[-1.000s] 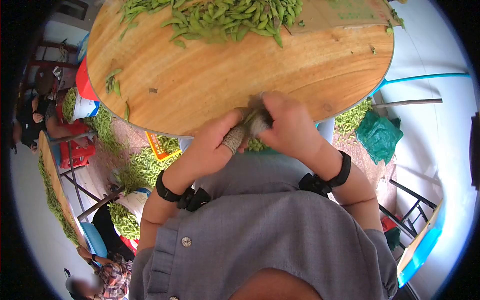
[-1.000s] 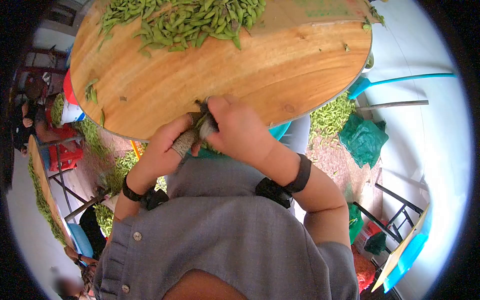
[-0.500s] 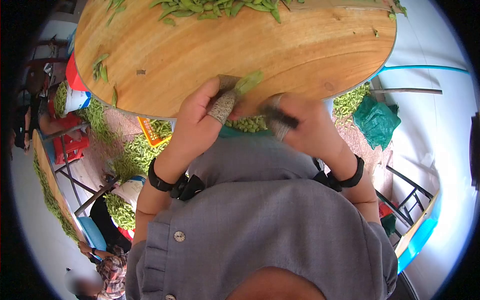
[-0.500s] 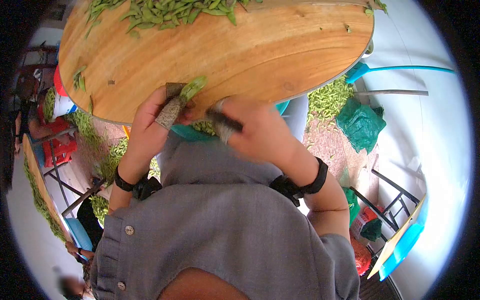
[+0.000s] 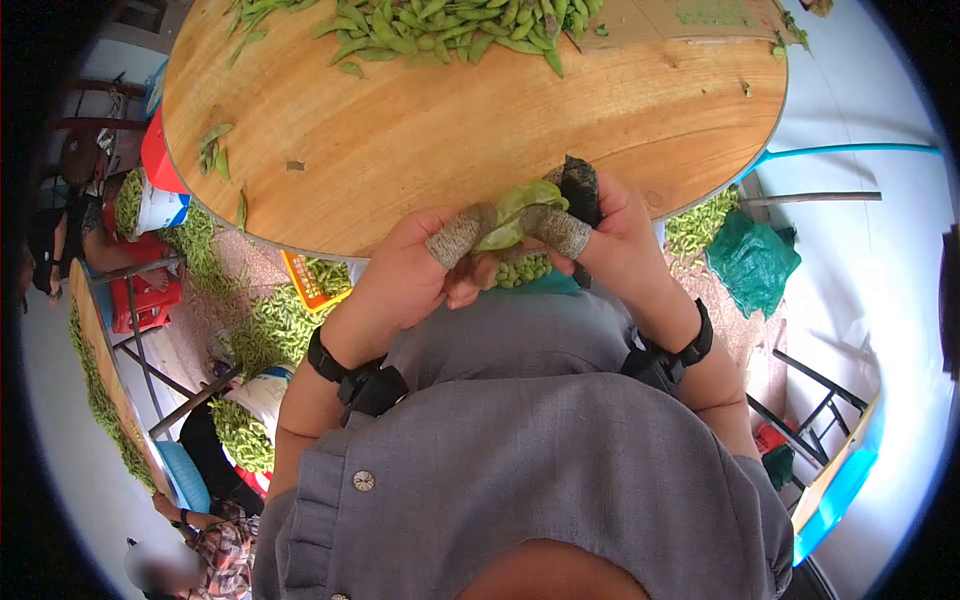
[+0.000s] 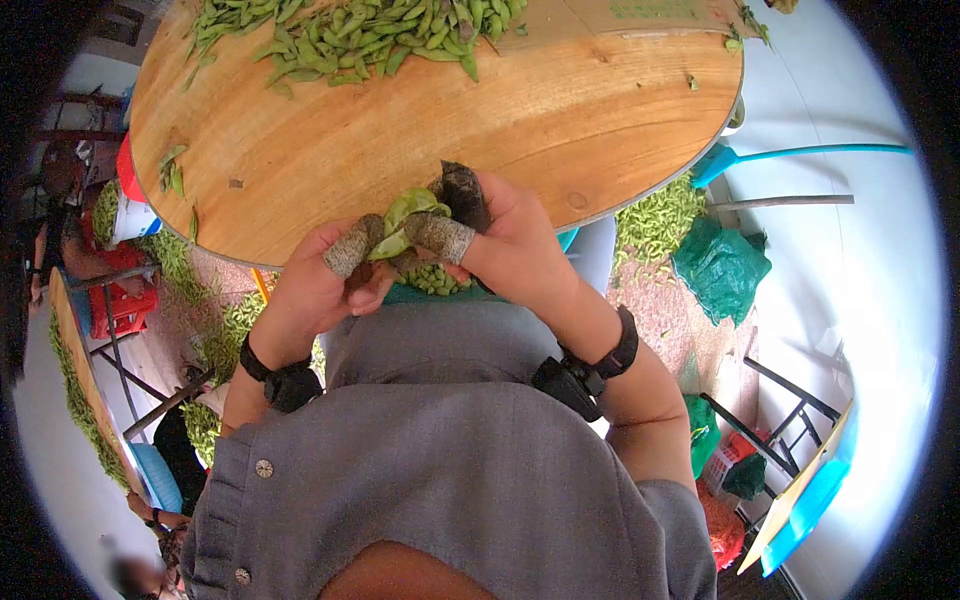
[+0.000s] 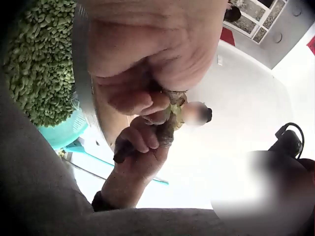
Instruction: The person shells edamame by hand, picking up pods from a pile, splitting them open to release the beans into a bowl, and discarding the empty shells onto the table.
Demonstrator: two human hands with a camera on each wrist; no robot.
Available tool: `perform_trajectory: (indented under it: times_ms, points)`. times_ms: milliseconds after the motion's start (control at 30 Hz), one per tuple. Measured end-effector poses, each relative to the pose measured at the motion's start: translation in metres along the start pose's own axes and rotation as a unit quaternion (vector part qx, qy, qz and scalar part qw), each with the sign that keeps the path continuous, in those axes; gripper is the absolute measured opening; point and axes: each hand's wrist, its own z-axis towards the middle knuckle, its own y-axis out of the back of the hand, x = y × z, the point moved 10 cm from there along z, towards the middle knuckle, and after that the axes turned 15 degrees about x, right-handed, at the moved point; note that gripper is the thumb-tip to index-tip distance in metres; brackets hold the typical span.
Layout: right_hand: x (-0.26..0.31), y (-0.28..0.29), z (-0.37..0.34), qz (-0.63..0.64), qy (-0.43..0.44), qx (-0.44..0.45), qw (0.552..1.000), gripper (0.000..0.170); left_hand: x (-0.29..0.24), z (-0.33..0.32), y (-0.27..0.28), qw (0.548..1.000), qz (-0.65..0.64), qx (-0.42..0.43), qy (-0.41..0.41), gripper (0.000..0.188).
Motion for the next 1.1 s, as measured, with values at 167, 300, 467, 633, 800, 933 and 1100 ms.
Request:
perform_trajectory:
  times_ms: [167,300,467,633,800,933,1100]
  points:
    - [0.038,0.009,-0.013,-0.37,0.048,-0.11,0.921,0.021,-0.045,-0.013,0.008,0.909,0.375,-0.179,-0.034,0.027]
    - [0.048,-0.021,-0.016,-0.413,0.107,-0.052,0.903,0.018,-0.067,-0.018,-0.029,0.766,0.597,-0.157,-0.182,0.022]
    - [0.006,-0.023,-0.007,-0.035,-0.074,0.037,0.996,0.016,-0.071,-0.021,-0.061,0.73,0.653,-0.072,-0.189,0.017]
    - [-0.015,-0.041,-0.005,0.133,-0.102,0.148,0.975,0.025,-0.068,-0.022,-0.063,0.792,0.576,-0.019,-0.204,0.014]
    - [0.008,-0.04,-0.009,-0.333,0.035,0.097,0.937,0.021,-0.075,-0.072,-0.004,0.848,0.489,-0.159,-0.127,0.015]
    - [0.012,-0.067,-0.016,-0.541,0.058,0.136,0.828,0.03,-0.093,-0.155,0.047,0.787,0.51,-0.331,-0.108,0.018]
    - [0.012,-0.074,-0.013,-0.56,0.043,0.18,0.808,0.029,-0.108,-0.205,0.063,0.622,0.598,-0.505,0.017,0.014]
